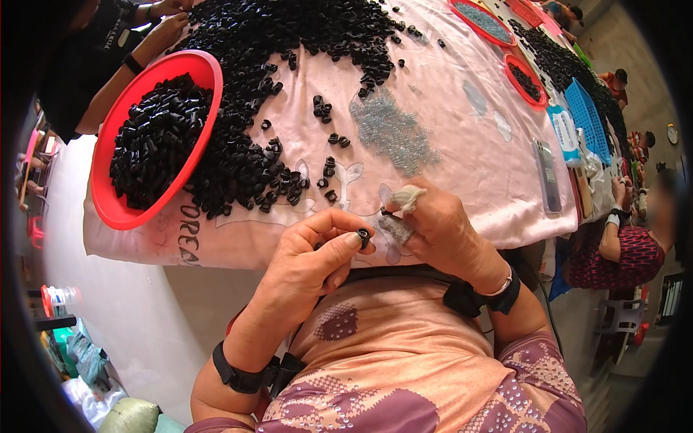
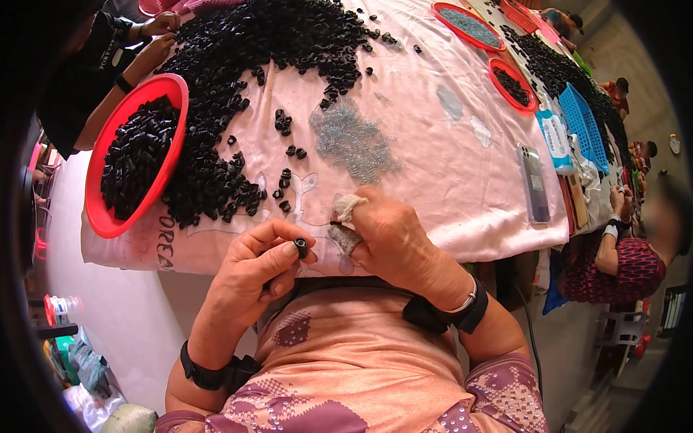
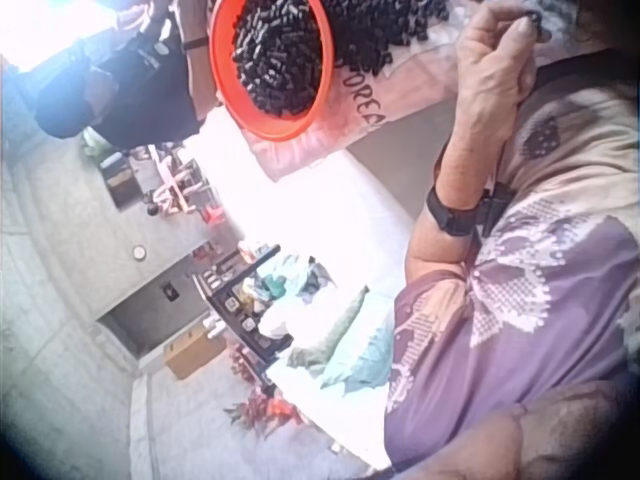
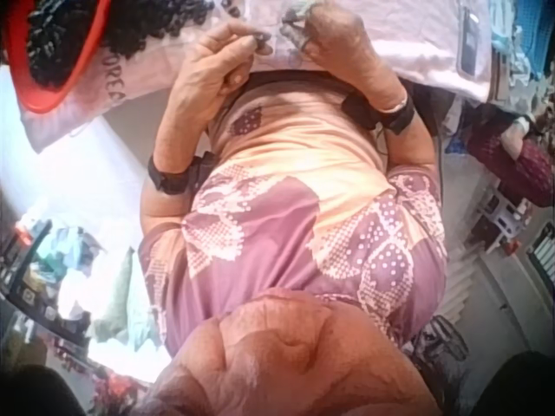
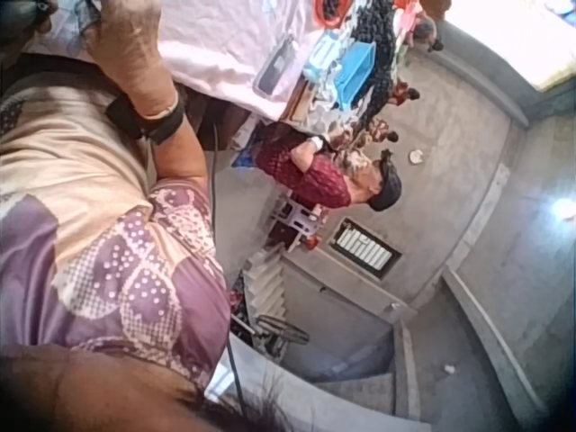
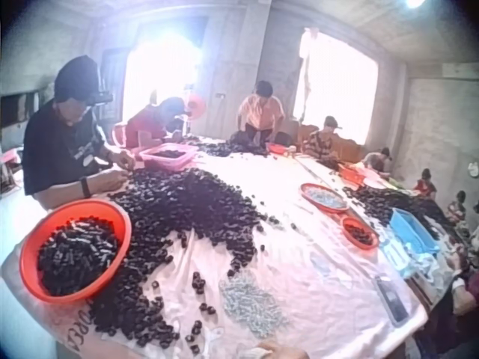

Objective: The person is manually assembling small black plastic components by fitting them together or onto a wire/thread, likely for shoe or accessory manufacturing.

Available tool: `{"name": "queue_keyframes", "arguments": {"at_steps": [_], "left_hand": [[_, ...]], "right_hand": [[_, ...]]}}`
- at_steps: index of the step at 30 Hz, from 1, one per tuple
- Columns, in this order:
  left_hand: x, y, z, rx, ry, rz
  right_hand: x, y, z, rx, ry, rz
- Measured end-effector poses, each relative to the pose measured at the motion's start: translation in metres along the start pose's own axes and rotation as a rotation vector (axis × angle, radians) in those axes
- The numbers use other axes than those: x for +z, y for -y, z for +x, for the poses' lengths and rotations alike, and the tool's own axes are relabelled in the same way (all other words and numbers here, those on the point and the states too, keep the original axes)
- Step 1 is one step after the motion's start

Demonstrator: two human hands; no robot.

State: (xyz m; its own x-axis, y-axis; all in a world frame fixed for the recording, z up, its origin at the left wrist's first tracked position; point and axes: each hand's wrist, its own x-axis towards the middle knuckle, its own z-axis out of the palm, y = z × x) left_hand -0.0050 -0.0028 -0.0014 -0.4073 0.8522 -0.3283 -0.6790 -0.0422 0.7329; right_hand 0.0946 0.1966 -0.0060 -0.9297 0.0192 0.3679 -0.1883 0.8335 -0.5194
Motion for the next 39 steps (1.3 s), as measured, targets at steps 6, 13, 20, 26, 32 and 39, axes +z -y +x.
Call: {"name": "queue_keyframes", "arguments": {"at_steps": [6, 13, 20, 26, 32, 39], "left_hand": [[0.000, 0.002, 0.000, 0.024, 0.038, 0.030], [0.000, 0.002, -0.001, 0.017, 0.032, 0.046], [0.004, 0.001, -0.001, 0.018, -0.013, 0.107], [0.004, 0.001, 0.000, 0.023, -0.018, 0.122], [0.004, 0.001, 0.000, 0.031, -0.023, 0.131], [0.004, 0.004, 0.002, 0.035, -0.040, 0.125]], "right_hand": [[0.000, 0.010, -0.006, 0.313, 0.034, 0.696], [-0.004, 0.014, -0.004, 0.454, 0.091, 1.034], [0.002, 0.019, -0.006, 0.355, 0.022, 1.010], [0.007, 0.016, -0.006, 0.297, -0.022, 0.875], [0.004, 0.020, -0.004, 0.354, -0.008, 0.896], [0.005, 0.021, -0.004, 0.312, -0.027, 0.909]]}}
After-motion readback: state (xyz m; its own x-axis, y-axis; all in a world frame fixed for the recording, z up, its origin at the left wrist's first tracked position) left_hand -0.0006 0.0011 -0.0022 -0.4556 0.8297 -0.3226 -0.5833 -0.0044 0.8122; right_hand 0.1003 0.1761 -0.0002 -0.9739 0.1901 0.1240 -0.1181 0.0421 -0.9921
